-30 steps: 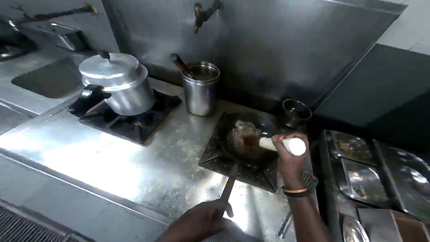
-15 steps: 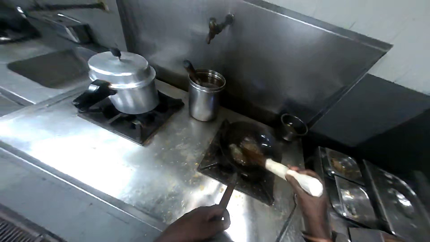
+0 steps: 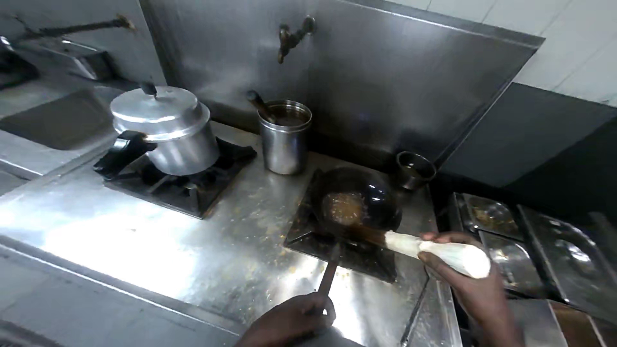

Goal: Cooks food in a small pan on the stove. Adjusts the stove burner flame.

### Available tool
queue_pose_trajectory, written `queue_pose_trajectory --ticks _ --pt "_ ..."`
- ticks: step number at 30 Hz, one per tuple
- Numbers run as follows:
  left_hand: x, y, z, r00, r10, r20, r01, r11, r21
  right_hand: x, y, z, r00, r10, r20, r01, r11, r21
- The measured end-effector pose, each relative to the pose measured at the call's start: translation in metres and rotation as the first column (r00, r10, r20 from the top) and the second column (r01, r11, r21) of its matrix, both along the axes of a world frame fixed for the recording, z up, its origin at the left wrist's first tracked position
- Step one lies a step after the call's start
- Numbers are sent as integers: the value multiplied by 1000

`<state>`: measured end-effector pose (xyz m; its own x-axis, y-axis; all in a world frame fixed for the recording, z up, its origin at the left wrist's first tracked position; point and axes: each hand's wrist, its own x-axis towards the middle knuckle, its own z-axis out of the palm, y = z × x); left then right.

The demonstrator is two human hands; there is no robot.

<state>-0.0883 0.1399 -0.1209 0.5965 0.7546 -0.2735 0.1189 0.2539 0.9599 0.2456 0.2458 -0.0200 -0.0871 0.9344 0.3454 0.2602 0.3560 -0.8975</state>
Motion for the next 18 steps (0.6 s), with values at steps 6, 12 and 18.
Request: queue_pose_trajectory --ticks 6,12,18 --pt "19 4 -32 996 -52 -67 52 999 5 -36 23 -14 1000 11 21 -13 995 98" --pt "27 3 -24 981 -68 -183 78 996 46 -63 20 -32 959 -26 281 -11 992 130" --pt "27 1 -30 991 -73 -108 82 993 82 -65 31 -56 994 -43 98 30 990 137"
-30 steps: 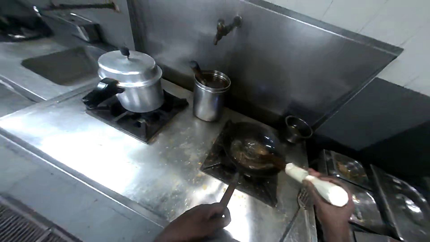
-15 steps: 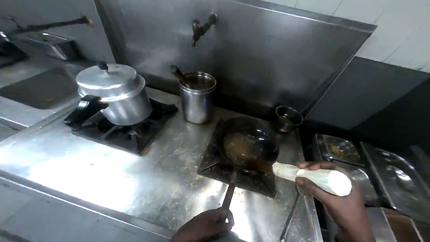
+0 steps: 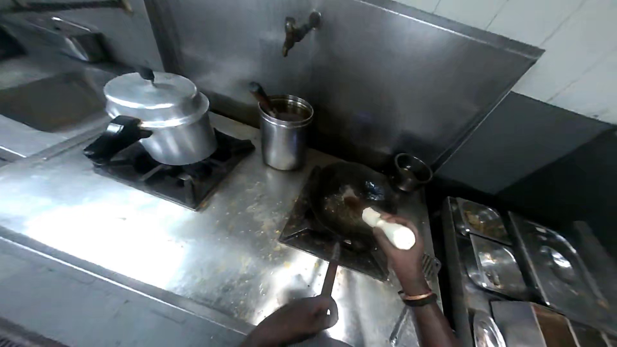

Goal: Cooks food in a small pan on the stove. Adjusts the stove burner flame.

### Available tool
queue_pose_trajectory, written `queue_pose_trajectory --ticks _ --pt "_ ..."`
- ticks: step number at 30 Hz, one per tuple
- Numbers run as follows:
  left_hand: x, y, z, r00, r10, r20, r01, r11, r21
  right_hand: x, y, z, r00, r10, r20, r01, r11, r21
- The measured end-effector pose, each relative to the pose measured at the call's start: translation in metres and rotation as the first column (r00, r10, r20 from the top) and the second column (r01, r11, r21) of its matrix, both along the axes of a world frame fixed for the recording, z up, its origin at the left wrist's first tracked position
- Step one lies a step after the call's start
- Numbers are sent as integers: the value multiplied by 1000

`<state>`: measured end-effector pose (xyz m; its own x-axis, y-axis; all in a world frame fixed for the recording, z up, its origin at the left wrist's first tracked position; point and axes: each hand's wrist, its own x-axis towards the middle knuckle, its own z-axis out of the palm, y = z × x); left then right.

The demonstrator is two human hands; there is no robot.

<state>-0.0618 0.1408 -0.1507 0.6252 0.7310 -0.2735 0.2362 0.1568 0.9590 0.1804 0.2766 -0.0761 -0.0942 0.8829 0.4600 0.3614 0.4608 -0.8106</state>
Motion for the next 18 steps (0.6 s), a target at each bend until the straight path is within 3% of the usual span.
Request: queue_pose_trajectory --ticks 3,7,11,14,16,18 --pt "-4 3 -1 998 -3 69 4 1000 -11 1 -10 22 997 -1 77 3 1000 -18" --pt "-3 5 1 998 -23 59 25 999 -25 -9 3 3 994 10 107 -10 1000 7" --pt "-8 6 8 1000 -8 22 8 1000 -22 -14 20 50 994 -10 107 10 1000 3" --pt "-16 2 31 995 26 94 -21 998 -57 -14 22 82 996 -88 -5 86 964 252" --pt "-21 2 56 979 40 198 -21 995 -95 -21 32 90 989 26 -147 39 907 419" --pt "-22 6 76 948 49 314 -5 990 -139 -37 53 83 955 77 -285 39 924 380"
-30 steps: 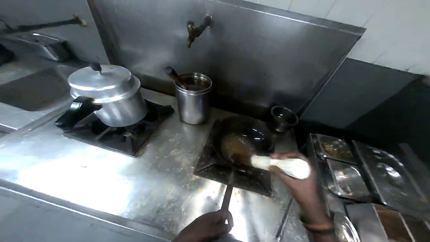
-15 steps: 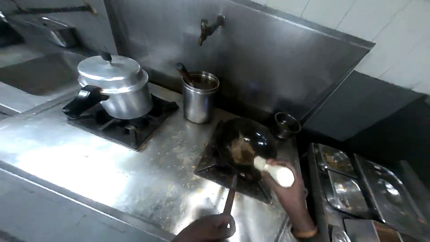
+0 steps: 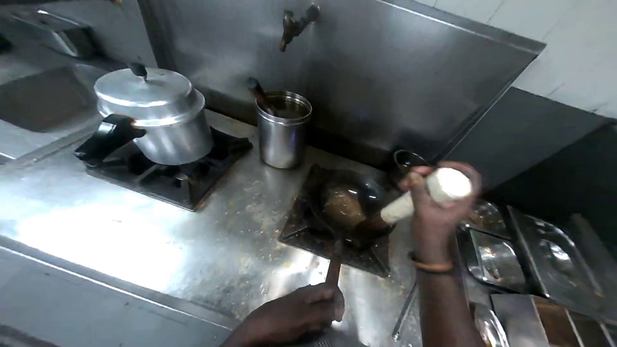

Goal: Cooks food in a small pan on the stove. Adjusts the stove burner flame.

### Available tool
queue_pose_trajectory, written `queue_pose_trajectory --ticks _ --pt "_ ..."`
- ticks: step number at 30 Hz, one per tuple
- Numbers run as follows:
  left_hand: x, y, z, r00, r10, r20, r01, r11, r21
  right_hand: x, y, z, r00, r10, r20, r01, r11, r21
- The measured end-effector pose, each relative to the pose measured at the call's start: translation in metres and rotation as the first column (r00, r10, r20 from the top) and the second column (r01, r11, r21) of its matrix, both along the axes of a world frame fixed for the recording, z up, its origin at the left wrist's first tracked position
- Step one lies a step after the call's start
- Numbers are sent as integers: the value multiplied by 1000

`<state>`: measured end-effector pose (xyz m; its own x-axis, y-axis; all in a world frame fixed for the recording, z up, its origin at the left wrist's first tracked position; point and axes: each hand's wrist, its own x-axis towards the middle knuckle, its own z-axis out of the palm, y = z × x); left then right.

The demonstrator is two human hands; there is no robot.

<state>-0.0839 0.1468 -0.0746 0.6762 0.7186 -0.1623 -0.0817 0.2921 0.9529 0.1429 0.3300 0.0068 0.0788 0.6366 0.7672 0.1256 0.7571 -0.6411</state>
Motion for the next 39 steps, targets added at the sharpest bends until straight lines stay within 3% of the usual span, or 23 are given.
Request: queue_pose_trajectory --ticks 3,6,8,10,12,14,16,18,21,23,26,29,32,34,36,39 --pt "0 4 10 997 -23 76 28 998 -61 -18 51 -18 997 -77 -25 72 983 -166" --pt "-4 5 9 997 -3 71 9 997 -75 -27 53 21 996 -64 59 78 959 -273" --pt "-9 7 7 998 14 61 -10 997 -70 -31 42 25 998 -63 -16 59 982 -179" --pt "-12 5 7 997 22 68 -17 997 -76 -34 47 -9 990 -95 -109 80 988 -129" --pt "-11 5 6 995 19 99 -12 998 -68 -31 51 -19 989 -113 -90 96 979 -178" --pt "-10 4 6 993 14 118 -5 997 -74 -26 39 -6 994 -100 -34 92 978 -188" --pt "-10 7 8 993 27 117 -18 996 -82 -25 27 -14 994 -100 -37 98 993 -61" --pt "-10 4 6 993 20 116 -9 995 -94 -24 23 -48 993 -106 -47 106 994 11" --pt "-9 3 4 995 22 101 -14 997 -78 -20 -5 -44 995 -87 37 91 988 -121" --pt "-8 4 1 995 44 88 -40 998 -51 -22 -7 -46 997 -61 44 64 996 -69" --pt "-7 -2 -11 992 33 124 -26 998 -56 -20 -4 -52 997 -63 42 69 983 -168" --pt "-11 -3 -21 988 52 149 -43 997 -62 -14 -6 -15 991 -31 -133 -1 973 -231" --pt "-22 -6 -28 990 123 70 -117 990 -81 -11 3 -28 937 64 -344 -124 980 -154" --pt "-29 -9 -32 987 161 -20 -162 982 -100 -4 6 -51 981 3 -195 -47 975 -219" --pt "-33 -10 -32 979 188 -85 -196 975 -103 10 1 -47 999 -52 1 50 966 -254" --pt "-32 -14 -33 971 230 -60 -235 967 -95 29 -30 -26 997 -70 -27 61 965 -255"
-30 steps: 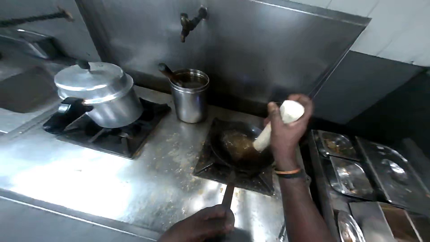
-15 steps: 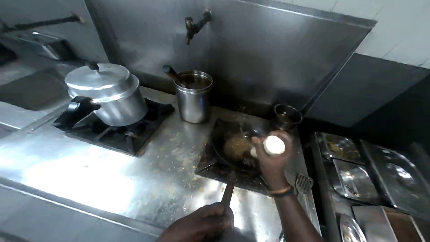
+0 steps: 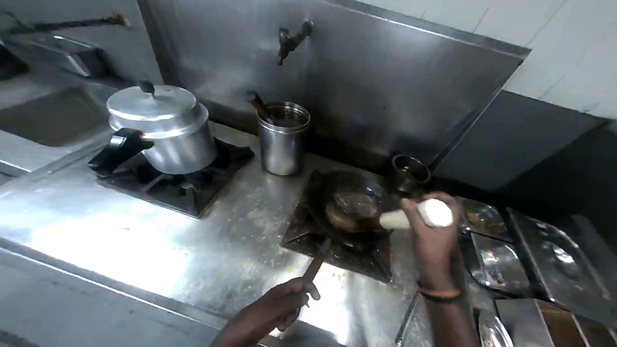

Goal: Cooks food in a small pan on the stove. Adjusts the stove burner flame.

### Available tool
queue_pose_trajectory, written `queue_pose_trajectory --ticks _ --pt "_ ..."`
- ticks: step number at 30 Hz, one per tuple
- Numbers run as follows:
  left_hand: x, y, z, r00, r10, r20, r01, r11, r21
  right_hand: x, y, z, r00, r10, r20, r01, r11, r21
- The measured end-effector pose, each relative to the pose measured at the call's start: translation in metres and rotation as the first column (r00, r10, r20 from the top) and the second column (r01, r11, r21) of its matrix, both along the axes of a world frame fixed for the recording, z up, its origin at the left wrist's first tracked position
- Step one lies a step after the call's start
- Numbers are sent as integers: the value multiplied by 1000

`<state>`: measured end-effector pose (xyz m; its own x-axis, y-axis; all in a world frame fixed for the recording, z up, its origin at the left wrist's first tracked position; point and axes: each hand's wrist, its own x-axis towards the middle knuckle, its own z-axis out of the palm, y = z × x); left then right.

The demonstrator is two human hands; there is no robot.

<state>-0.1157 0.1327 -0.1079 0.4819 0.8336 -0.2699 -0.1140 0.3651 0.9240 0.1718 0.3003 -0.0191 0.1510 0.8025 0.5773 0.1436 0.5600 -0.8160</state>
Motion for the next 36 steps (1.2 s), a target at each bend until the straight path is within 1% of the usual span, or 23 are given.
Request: queue_pose_trajectory --ticks 2,3,4,5,7,8,10,12,14,16,17,19,20,21,23,24,26,28,30,31,33,35,36 --pt "5 -2 -4 999 -10 35 9 1000 14 5 -21 -3 976 44 -213 -39 999 28" --pt "9 -2 -5 999 -27 47 25 999 29 5 -26 -13 957 72 -280 -67 997 28" --pt "14 -2 -6 997 -50 50 48 998 41 3 -26 -28 949 77 -306 -79 997 7" --pt "19 -2 -5 996 -78 44 75 996 50 1 -24 -44 963 48 -265 -60 997 -39" --pt "27 0 -3 990 -135 31 133 990 47 2 -18 -66 998 -36 -57 30 994 -102" --pt "30 1 -2 989 -148 28 147 988 36 8 -17 -69 996 -69 53 74 992 -104" --pt "31 2 -1 989 -149 22 149 989 12 23 -25 -56 964 -71 258 91 994 -65" --pt "32 -1 -5 991 -127 46 127 992 5 39 -44 -34 923 -27 384 47 998 -41" --pt "33 -4 -8 992 -99 73 98 995 7 41 -65 -9 927 49 371 -12 995 -101" --pt "34 -3 -9 993 -85 85 85 996 9 25 -71 1 962 105 250 -65 985 -163" --pt "34 -2 -8 992 -93 85 93 996 4 13 -63 -7 972 120 203 -89 984 -155" --pt "38 0 -5 991 -113 71 114 993 -13 -2 -29 -45 967 165 193 -149 984 -93" --pt "40 -1 -4 990 -123 62 124 992 -14 -2 -10 -63 957 180 227 -170 983 -62" --pt "41 -1 -3 990 -130 51 131 991 -10 3 1 -71 939 160 303 -151 987 -52" --pt "42 -3 -3 992 -120 30 120 993 -1 22 -4 -50 872 69 484 -36 996 -78" --pt "41 -6 -4 994 -109 25 109 994 3 36 -18 -33 852 52 520 -12 997 -81" --pt "42 -12 -7 998 -61 21 61 998 16 68 -41 -8 860 14 510 -8 1000 -15" --pt "44 -16 -6 1000 -1 22 2 1000 -7 97 -60 11 889 -40 457 -10 994 106" --pt "46 -18 -5 997 42 60 -39 998 -43 113 -71 16 907 -99 408 0 972 235" --pt "47 -18 -5 994 66 82 -60 996 -68 116 -74 8 913 -133 385 26 963 270" --pt "53 -16 -7 975 168 146 -144 976 -163 115 -75 -28 903 -208 376 110 958 265" --pt "63 -10 -14 922 313 226 -235 919 -315 114 -75 -79 862 -226 453 190 974 123" --pt "69 -5 -18 894 363 262 -247 888 -387 113 -76 -106 848 -212 486 221 974 39"
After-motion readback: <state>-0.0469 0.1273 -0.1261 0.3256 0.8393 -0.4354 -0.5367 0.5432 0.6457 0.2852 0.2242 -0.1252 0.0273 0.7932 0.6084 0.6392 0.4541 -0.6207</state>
